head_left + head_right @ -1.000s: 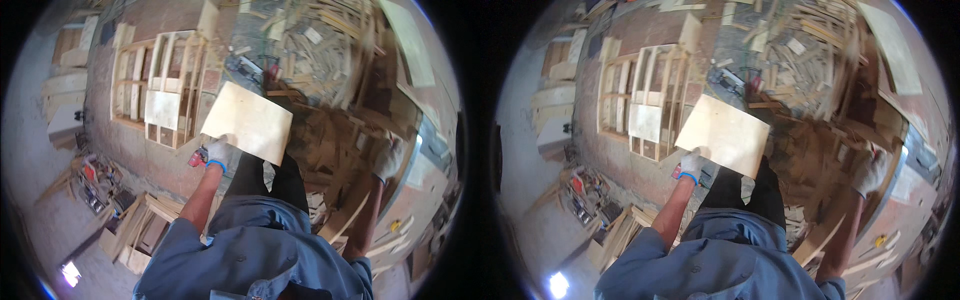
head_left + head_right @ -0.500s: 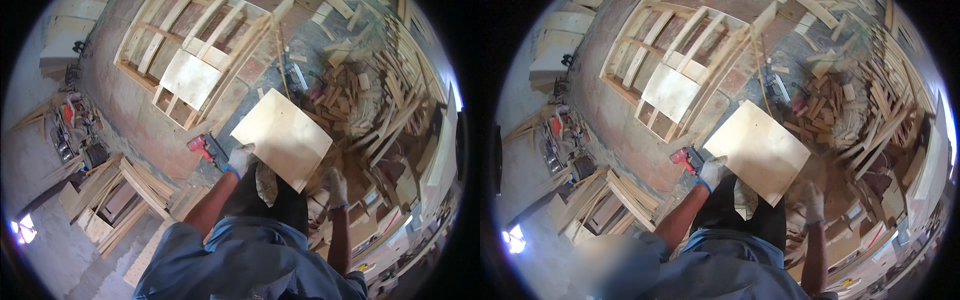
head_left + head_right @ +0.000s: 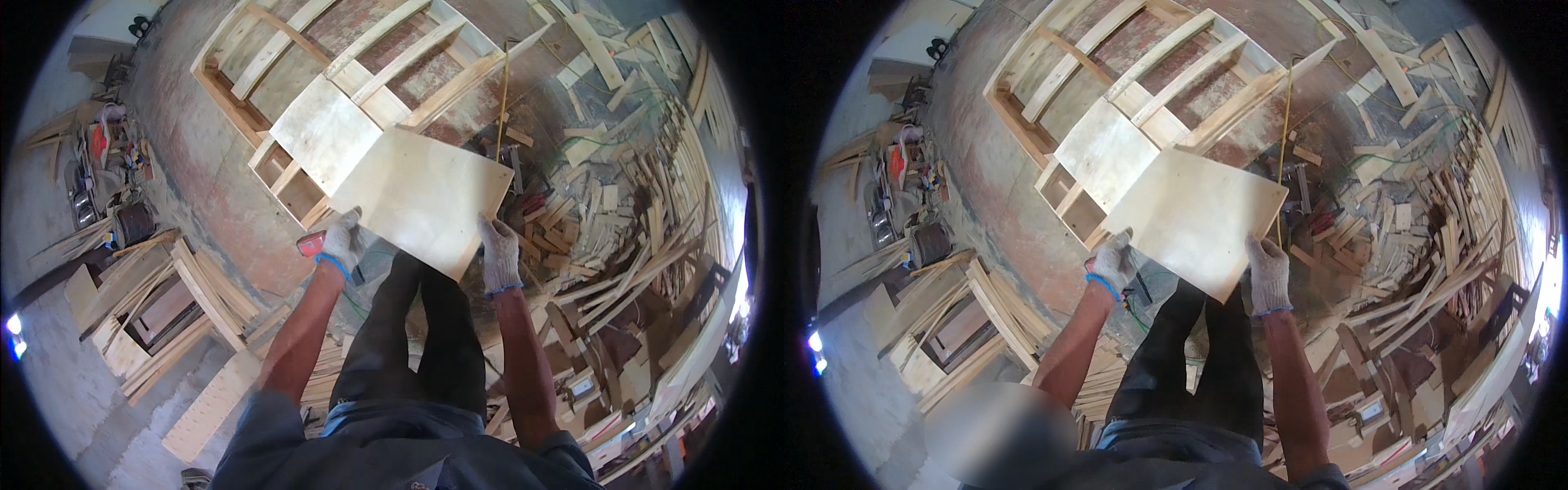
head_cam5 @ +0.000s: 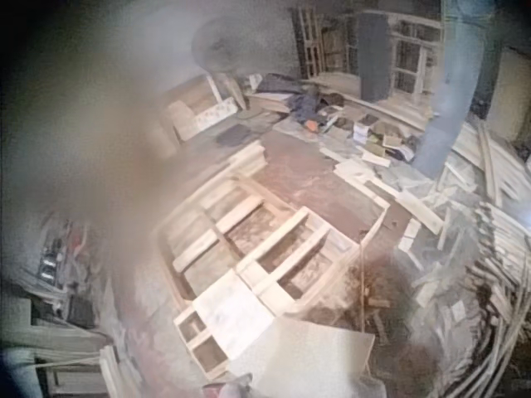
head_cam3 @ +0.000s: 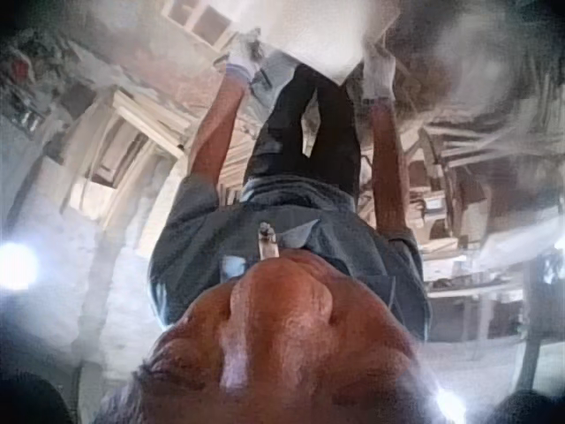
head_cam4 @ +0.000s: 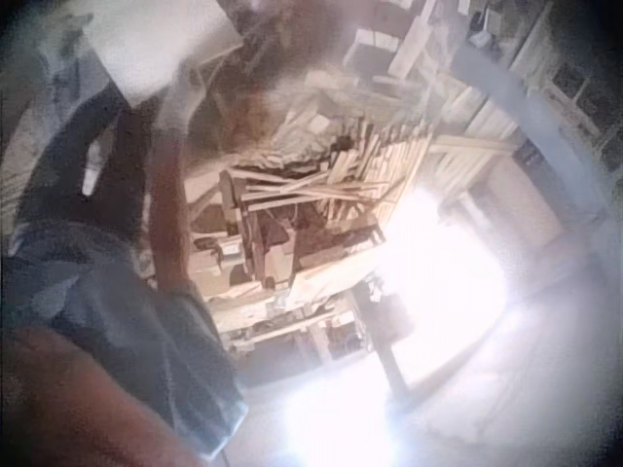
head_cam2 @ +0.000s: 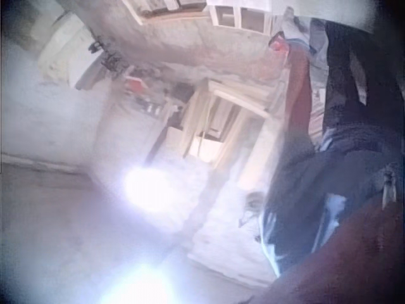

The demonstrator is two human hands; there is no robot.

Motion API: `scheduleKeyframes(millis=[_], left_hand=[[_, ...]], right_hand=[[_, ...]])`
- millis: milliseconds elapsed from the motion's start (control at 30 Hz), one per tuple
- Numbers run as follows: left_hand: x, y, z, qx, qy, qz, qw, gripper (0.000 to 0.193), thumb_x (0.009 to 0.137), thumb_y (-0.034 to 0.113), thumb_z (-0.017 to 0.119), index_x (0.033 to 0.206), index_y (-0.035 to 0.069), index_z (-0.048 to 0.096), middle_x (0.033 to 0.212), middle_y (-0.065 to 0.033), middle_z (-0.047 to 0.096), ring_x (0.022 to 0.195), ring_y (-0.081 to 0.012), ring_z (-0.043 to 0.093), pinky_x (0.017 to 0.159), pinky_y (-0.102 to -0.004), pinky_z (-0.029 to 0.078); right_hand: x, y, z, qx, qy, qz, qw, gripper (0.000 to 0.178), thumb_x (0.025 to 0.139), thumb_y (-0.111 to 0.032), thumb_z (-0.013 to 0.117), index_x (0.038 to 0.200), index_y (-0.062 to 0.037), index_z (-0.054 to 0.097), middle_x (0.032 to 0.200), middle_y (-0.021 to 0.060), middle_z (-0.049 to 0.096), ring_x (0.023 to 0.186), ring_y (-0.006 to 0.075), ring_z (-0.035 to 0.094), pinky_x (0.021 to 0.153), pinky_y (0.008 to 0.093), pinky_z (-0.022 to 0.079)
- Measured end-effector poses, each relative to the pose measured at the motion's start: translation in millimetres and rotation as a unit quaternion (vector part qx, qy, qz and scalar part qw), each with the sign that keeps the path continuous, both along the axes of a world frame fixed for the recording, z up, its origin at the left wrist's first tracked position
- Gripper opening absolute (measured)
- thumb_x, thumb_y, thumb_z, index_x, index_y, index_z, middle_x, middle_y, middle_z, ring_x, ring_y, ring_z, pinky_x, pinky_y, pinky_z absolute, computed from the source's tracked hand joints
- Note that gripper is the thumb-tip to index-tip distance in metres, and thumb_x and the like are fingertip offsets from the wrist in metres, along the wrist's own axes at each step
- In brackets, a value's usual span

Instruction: The person measures and marks wooden panels using a ruler and pencil, then uses a nail gun to fasten the panels into a wooden frame. The person repeatedly positions and secures multiple panels to build a structured assembly.

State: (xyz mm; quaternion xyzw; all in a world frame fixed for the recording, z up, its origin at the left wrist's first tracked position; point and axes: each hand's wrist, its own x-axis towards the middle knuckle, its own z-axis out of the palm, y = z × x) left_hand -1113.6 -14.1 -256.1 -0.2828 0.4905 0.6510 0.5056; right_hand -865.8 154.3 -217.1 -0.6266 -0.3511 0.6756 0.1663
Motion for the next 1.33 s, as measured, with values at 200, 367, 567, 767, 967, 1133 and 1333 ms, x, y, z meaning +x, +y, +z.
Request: scheduleKeyframes(millis=[200,367,567,767,967,1133,1333], left_hand=[[-91.6,62.0,-83.5,0.012,0.122,0.097,0.988,0.003,0.091,0.009,0.062,0.088,0.011,0.063,0.082,-0.0010,0.062,0.075,-0.0161,0.059,0.068,-0.0317,0.051],[-179.3,114.2,-156.5,0.041,0.204,-0.025,0.978,0.010,0.090,0.008,0.061,0.082,0.014,0.058,0.071,0.0000,0.057,0.064,-0.0164,0.055,0.060,-0.0330,0.046],[-289.7,171.4,-220.4,-0.194,0.586,-0.270,0.739,0.020,0.090,0.023,0.054,0.099,0.010,0.067,0.096,-0.0141,0.066,0.088,-0.0311,0.063,0.078,-0.0406,0.050],[-320.1,194.5,-216.0,-0.284,0.729,-0.334,0.525,0.040,0.088,0.028,0.050,0.122,0.011,0.065,0.122,-0.0188,0.063,0.113,-0.0382,0.059,0.096,-0.0433,0.047],[-323.1,190.2,-225.9,-0.235,0.731,-0.424,0.481,0.044,0.090,0.028,0.050,0.128,0.010,0.060,0.125,-0.0178,0.062,0.116,-0.0371,0.058,0.099,-0.0424,0.045],[-315.7,197.9,-224.1,-0.221,0.709,-0.415,0.525,0.045,0.090,0.033,0.051,0.128,0.011,0.060,0.125,-0.0164,0.063,0.117,-0.0359,0.057,0.100,-0.0424,0.044],[-329.5,203.5,-239.6,-0.163,0.764,-0.396,0.482,0.049,0.090,0.039,0.053,0.130,0.011,0.059,0.129,-0.0154,0.061,0.120,-0.0347,0.056,0.103,-0.0409,0.042]], right_hand=[[-64.5,36.7,-71.1,0.020,0.038,0.032,0.999,0.023,0.092,-0.026,0.067,0.093,-0.0029,0.067,0.075,-0.0008,0.061,0.058,0.0075,0.057,0.046,0.0240,0.047],[-111.3,80.7,-144.4,0.118,0.067,0.020,0.991,0.023,0.095,-0.021,0.063,0.103,-0.0003,0.068,0.081,0.0005,0.064,0.063,0.0090,0.058,0.052,0.0228,0.048],[-179.9,120.5,-214.9,0.068,0.083,0.016,0.994,0.027,0.097,-0.026,0.061,0.101,0.0004,0.067,0.086,0.0024,0.066,0.071,0.0105,0.061,0.063,0.0264,0.051],[-169.2,120.6,-258.1,0.029,-0.028,0.171,0.984,0.035,0.097,-0.032,0.057,0.102,0.0014,0.067,0.083,0.0058,0.067,0.068,0.0129,0.063,0.062,0.0283,0.051],[-187.7,152.9,-205.0,0.488,-0.138,0.229,0.831,0.021,0.091,-0.013,0.066,0.108,-0.0017,0.068,0.090,0.0103,0.069,0.081,0.0185,0.067,0.071,0.0309,0.053],[-219.4,259.7,-258.8,0.697,-0.286,0.263,0.603,0.033,0.090,-0.027,0.064,0.113,-0.0030,0.067,0.097,0.0183,0.070,0.088,0.0339,0.068,0.078,0.0408,0.053],[-237.7,285.9,-280.0,0.565,-0.296,0.301,0.709,0.040,0.089,-0.039,0.061,0.114,-0.0082,0.069,0.093,0.0209,0.071,0.088,0.0375,0.068,0.083,0.0428,0.052]])
